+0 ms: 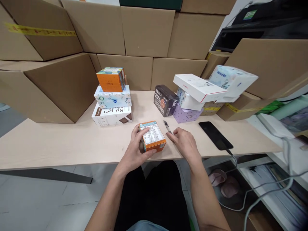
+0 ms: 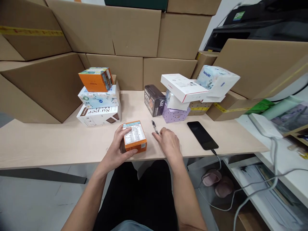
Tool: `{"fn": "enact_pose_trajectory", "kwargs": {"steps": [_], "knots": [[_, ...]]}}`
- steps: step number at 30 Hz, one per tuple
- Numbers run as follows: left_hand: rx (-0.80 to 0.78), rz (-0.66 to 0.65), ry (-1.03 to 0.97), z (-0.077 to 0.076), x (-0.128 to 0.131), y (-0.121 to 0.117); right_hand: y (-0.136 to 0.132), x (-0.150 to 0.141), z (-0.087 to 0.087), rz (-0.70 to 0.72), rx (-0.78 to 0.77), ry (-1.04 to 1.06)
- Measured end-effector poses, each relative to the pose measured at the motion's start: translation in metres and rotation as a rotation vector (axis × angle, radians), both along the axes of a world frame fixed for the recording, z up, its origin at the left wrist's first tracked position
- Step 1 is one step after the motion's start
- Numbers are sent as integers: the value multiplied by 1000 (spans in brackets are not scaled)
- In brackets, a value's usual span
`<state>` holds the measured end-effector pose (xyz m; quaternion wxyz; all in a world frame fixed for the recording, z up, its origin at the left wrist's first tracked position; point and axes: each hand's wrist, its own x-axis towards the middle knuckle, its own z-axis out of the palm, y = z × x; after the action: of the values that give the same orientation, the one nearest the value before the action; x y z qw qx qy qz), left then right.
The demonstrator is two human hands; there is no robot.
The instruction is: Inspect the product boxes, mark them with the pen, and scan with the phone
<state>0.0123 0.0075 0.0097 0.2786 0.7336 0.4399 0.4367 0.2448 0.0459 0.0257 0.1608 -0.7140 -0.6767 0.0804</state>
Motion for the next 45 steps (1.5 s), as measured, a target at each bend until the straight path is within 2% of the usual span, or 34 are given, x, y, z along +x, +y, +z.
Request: {"fn": "enact_pose_trajectory", "kwargs": {"steps": [2,5,8,11,14,18,22,28,30,33,36,41,45], "knots": [[-6,-2,-2,1,0,0,-6,20,0,-52,67,-16],[-17,-7,-4,2,1,1,-11,67,3,-297,116,-159],[-9,-4,-5,3,1,1,-9,118,4,-528,14,-226],[-13,-3,-14,3,2,0,-3,152,2,-510,-203,-124],[-14,-4,-11,2,2,0,-1,160,0,-456,-218,-97],[-34,4,-11,1,1,1,-11,145,0,-430,-102,-151],[-66,9,-24,0,0,0,-34,123,-4,-368,19,-112],[-74,24,-32,2,1,0,-80,65,-15,-118,490,131],[-70,25,-34,1,2,0,-90,38,-14,-50,567,223],[-70,19,-40,1,2,0,-97,2,-11,20,582,348],[-73,35,-7,1,2,0,-96,-20,-13,77,562,423],[-56,32,-3,1,2,-1,-92,-32,-18,81,532,442],[-42,35,0,0,2,-2,-91,-37,-15,71,559,430]]}}
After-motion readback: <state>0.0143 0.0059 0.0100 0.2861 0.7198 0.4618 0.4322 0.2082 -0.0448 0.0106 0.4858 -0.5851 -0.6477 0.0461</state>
